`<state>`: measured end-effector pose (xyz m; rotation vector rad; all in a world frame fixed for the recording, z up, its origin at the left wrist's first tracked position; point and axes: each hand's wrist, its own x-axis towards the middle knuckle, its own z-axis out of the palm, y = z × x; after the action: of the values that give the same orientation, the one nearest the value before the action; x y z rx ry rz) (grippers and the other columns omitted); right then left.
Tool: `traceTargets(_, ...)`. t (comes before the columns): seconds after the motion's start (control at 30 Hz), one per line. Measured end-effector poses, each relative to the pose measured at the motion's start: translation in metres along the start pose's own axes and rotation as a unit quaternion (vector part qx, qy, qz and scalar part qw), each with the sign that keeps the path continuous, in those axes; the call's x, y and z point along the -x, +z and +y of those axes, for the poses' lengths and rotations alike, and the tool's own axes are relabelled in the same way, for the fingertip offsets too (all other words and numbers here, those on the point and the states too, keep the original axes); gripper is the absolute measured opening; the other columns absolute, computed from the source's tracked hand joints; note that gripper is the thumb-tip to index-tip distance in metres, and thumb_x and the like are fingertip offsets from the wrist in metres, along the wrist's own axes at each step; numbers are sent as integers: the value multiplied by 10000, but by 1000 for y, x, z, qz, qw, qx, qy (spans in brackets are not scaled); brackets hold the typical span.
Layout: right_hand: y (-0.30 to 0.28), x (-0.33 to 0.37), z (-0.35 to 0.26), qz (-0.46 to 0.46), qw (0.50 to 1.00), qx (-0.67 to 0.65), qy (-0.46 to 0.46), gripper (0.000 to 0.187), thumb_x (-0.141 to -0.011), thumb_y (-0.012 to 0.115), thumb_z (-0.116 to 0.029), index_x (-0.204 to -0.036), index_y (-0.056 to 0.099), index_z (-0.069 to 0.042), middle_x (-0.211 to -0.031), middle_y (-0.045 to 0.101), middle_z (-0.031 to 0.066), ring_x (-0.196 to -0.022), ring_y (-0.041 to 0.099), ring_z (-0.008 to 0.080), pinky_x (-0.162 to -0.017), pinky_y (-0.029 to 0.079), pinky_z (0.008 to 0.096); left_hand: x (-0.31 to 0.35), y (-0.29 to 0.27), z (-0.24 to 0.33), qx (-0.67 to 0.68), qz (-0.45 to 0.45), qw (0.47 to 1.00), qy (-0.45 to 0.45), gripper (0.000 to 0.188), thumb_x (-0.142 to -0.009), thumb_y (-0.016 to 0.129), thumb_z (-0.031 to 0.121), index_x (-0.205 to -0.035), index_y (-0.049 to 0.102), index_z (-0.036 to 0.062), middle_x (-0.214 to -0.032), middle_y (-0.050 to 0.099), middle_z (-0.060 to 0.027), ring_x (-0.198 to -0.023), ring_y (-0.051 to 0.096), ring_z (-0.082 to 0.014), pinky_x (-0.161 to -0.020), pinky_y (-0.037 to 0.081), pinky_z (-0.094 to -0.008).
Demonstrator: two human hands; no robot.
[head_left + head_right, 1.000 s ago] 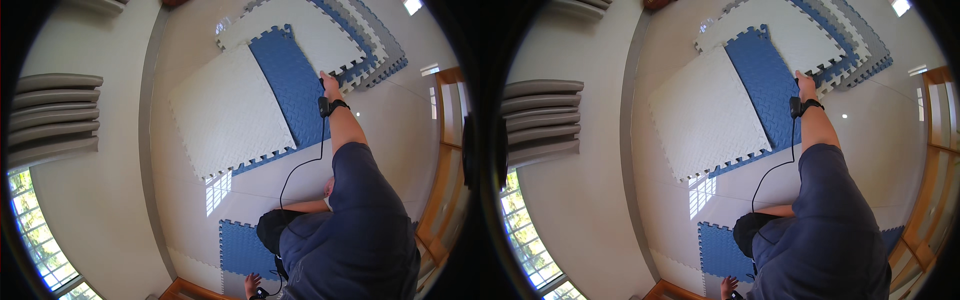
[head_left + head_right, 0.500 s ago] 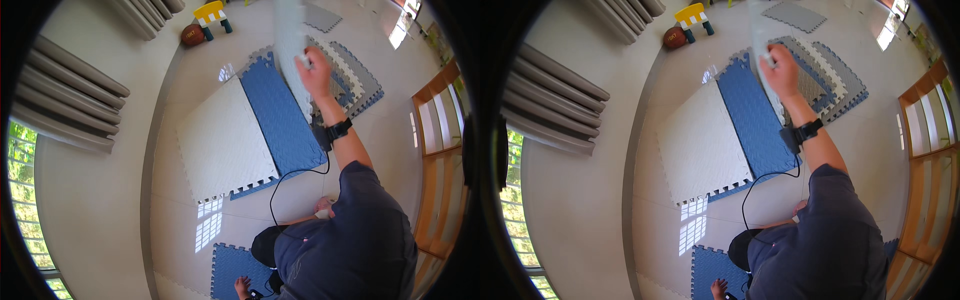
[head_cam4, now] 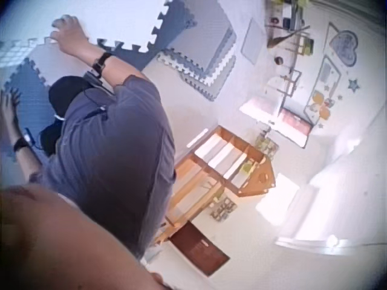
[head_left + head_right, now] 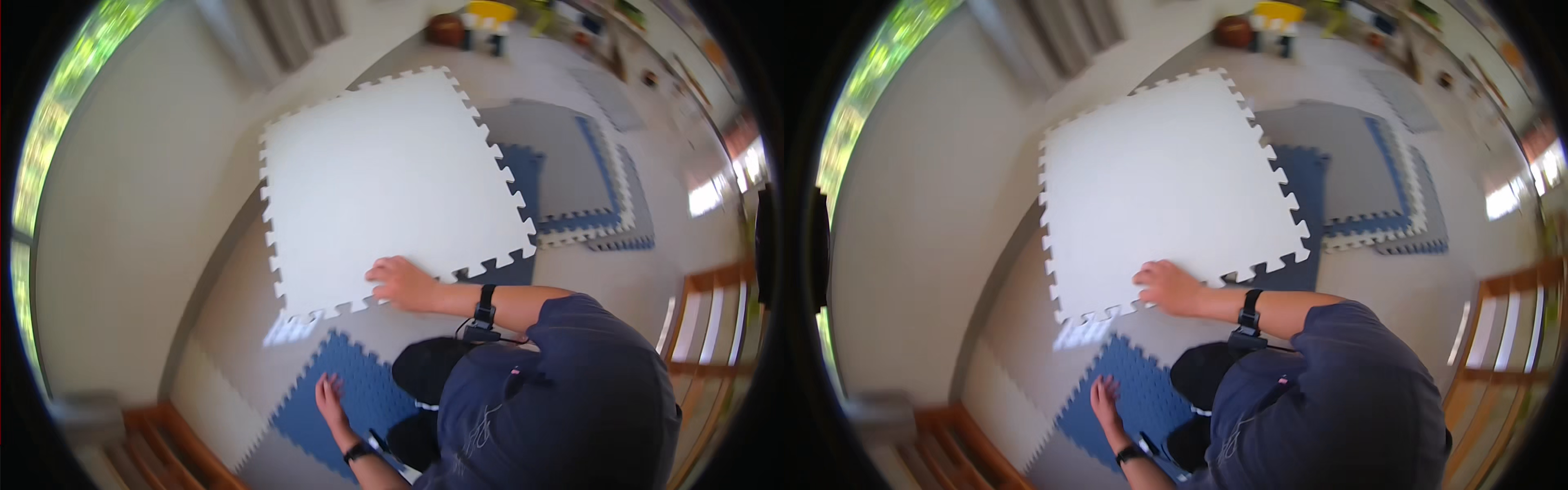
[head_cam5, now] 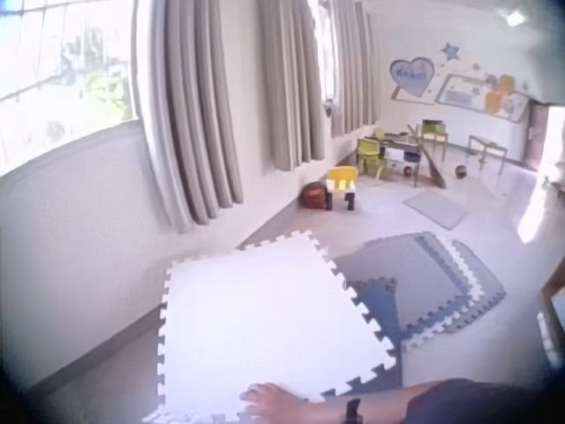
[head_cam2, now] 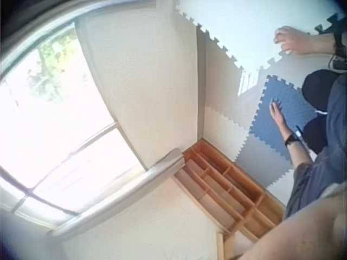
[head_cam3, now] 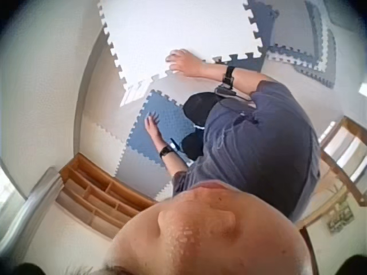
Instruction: Assemble interlocking foam floor mats on the floor.
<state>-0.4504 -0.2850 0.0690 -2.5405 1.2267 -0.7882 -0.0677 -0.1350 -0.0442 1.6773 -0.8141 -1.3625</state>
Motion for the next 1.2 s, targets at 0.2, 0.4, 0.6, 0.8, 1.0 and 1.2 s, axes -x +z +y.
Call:
traceTargets(0.2,150,3,-53,-201,960,-179,-76,185,-665,700,-7,-827,629,-62,-1146,625,86,-1078,567,316,-886,496,415,14,-18,-85,74,93,992,-34,531,-1020,552,263,-1464,386,24,-1285,637,-150,-1050,679,-236,-748,548,-335)
traceTargets(0.4,162,-53,-130,-387,901,-129,-148,163,-751,694,-64,-883,599,-81,-1015,641,80,-984,610,321,-807,515,435,52,-50,-113,-45,250,967,-11,393,-1013,544,191,-1345,530,-19,-1275,639,-158,-1180,607,-284,-956,487,-383)
traceTargets(0.6,43,-186,-215,-285,927,-108,-220,222,-804,736,-119,-990,617,-95,-830,656,95,-785,635,336,-665,498,433,48,-106,-105,96,345,928,107,811,-916,686,26,-1571,207,37,-1549,376,-198,-1341,482,-272,-914,509,-302)
traceTargets(0.8,-67,-322,-254,-113,958,-172,-198,340,-876,699,48,-1148,521,-51,-907,672,56,-935,636,109,-784,517,288,0,-141,-67,131,361,917,109,1026,-881,762,112,-1612,42,84,-1625,225,-215,-1438,359,-339,-955,516,-372)
traceTargets(1.0,-31,-466,-228,-197,936,-210,-200,349,-939,686,-90,-1264,558,-74,-1024,636,-16,-946,547,54,-832,424,200,-32,-155,-53,386,228,882,147,1069,-856,803,195,-1609,53,86,-1631,209,-196,-1429,374,-350,-1042,454,-437)
traceTargets(1.2,190,-559,-182,120,942,197,-244,708,-885,714,-444,-1475,435,-169,-1398,564,146,-1309,515,327,-1002,428,544,-66,-214,-100,-22,423,893,149,946,-845,794,217,-1574,217,41,-1591,282,-223,-1444,344,-379,-1106,392,-504)
